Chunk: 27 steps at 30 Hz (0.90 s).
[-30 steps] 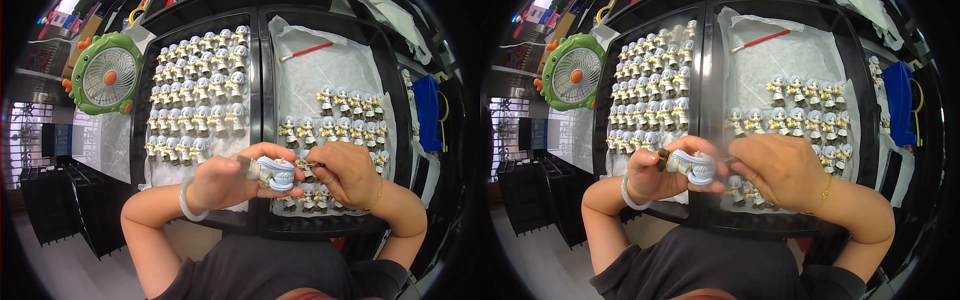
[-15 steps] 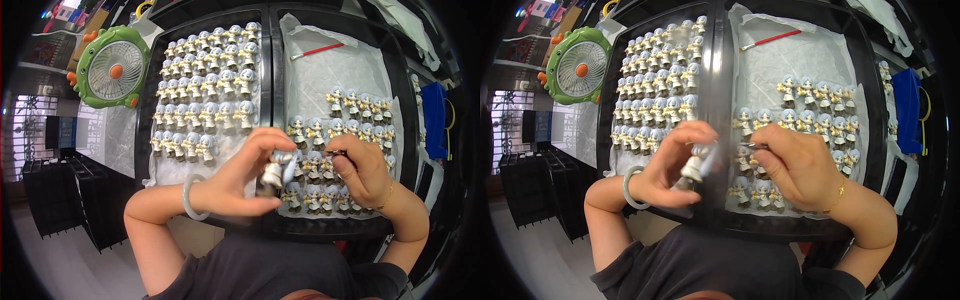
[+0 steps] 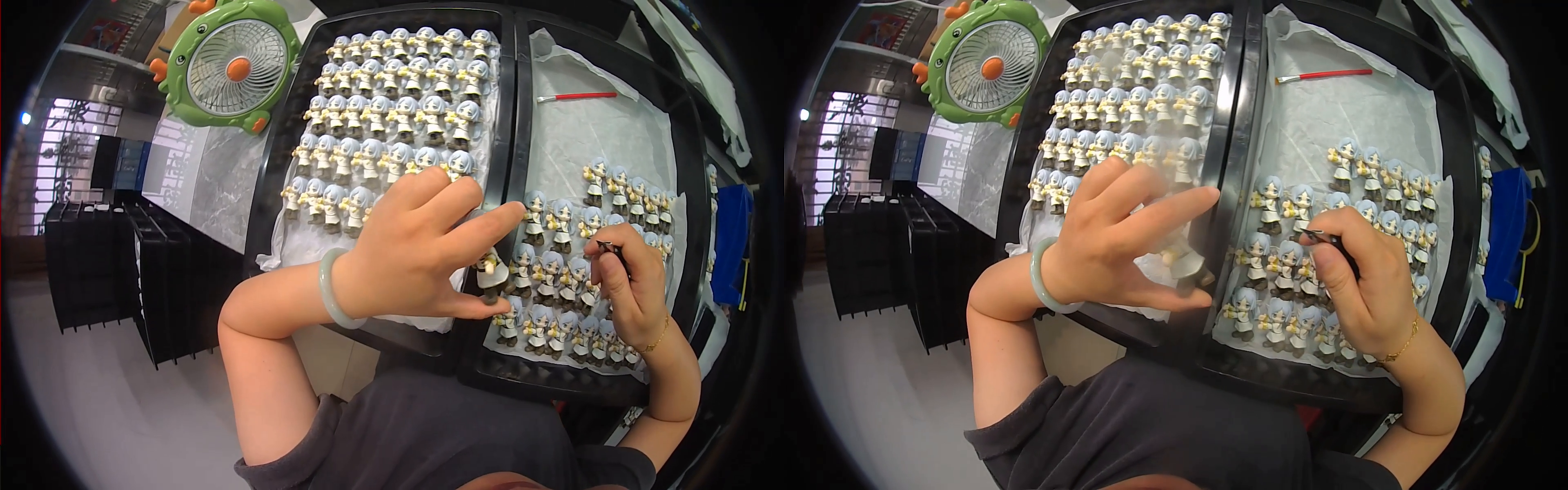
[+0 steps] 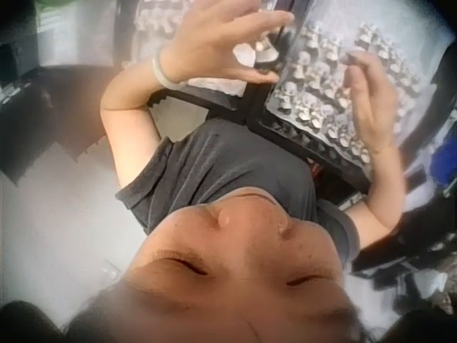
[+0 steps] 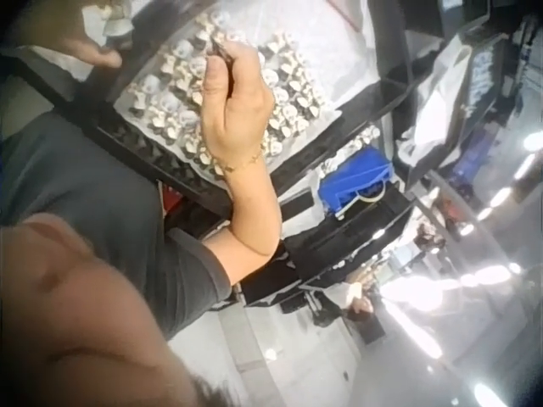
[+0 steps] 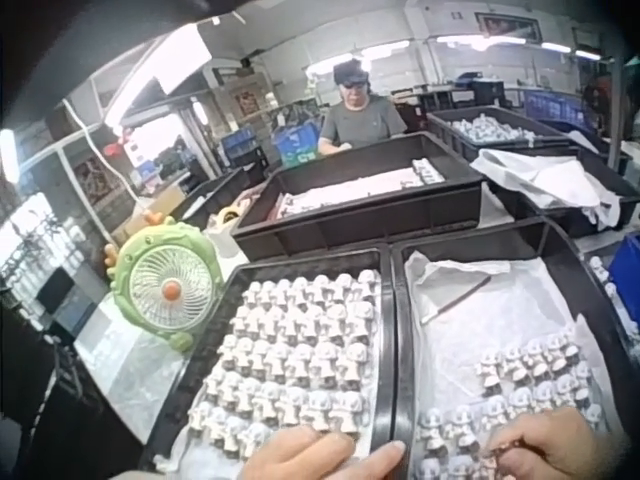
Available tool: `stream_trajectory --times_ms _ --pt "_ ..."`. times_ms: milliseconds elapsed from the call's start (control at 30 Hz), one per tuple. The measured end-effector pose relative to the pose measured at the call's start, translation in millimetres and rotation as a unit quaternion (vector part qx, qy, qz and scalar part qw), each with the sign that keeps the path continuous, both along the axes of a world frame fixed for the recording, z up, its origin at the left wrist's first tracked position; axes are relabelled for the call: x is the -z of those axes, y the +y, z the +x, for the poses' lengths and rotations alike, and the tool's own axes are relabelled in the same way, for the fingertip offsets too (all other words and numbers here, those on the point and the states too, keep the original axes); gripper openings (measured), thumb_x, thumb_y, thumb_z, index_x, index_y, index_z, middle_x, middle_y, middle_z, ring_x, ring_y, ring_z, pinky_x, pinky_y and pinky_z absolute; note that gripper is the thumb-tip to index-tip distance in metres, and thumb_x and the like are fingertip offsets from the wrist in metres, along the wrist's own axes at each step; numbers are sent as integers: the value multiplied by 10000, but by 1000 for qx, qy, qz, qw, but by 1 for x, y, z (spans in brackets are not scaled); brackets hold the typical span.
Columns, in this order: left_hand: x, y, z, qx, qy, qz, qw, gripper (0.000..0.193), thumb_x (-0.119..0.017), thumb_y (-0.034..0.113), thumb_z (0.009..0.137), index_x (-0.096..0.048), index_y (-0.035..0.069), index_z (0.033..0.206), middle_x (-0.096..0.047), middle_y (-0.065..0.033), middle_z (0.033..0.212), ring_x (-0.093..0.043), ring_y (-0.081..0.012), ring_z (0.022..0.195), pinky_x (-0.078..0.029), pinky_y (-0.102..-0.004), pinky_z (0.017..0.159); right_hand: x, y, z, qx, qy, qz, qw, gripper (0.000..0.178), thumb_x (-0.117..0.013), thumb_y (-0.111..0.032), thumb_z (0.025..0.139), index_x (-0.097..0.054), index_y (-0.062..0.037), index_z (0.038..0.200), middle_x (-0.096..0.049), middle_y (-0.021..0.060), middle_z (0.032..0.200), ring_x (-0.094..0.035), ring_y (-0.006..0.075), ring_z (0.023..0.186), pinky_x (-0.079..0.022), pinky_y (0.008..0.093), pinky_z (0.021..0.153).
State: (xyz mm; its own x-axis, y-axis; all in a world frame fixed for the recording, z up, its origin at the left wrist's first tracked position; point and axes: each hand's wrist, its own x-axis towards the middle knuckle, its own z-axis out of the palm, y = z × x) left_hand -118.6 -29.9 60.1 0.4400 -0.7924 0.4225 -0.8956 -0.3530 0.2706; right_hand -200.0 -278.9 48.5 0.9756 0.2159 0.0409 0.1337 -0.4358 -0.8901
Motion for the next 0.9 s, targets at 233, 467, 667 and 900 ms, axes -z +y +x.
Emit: stream_trajectory --times_ms 233,467,667,900 --pt "4 2 -1 -21 -19 -14 1000 730 -784 454 497 -560 48 1061 -504 -61 816 -423 -221 653 -346 -327 631 3 3 0 14 0 -12 1000 159 -472 -141 888 -542 2 892 -514 43 608 -489 122 506 -384 236 499" --pt "-7 7 2 -17 15 -16 1000 693 -806 365 483 -548 47 1043 -531 -86 885 -476 -238 739 -366 -336 667 3 4 0 20 8 -12 1000 177 -465 -161 894 -549 -5 890 -501 30 594 -483 103 501 -374 226 489" --pt "-26 16 12 -58 19 -24 998 619 -740 179 500 -568 83 1087 -502 -94 925 -480 -249 831 -388 -328 728 0 2 -2 27 7 -3 1000 198 -455 -184 904 -548 -10 890 -502 27 586 -480 99 498 -368 221 487" --pt "-15 9 2 -115 -107 9 987 617 -687 134 502 -556 125 1105 -463 -66 991 -446 -243 875 -332 -335 781 1 1 -4 22 -14 -4 1000 179 -465 -165 892 -545 -5 884 -504 27 584 -485 103 500 -374 226 491"
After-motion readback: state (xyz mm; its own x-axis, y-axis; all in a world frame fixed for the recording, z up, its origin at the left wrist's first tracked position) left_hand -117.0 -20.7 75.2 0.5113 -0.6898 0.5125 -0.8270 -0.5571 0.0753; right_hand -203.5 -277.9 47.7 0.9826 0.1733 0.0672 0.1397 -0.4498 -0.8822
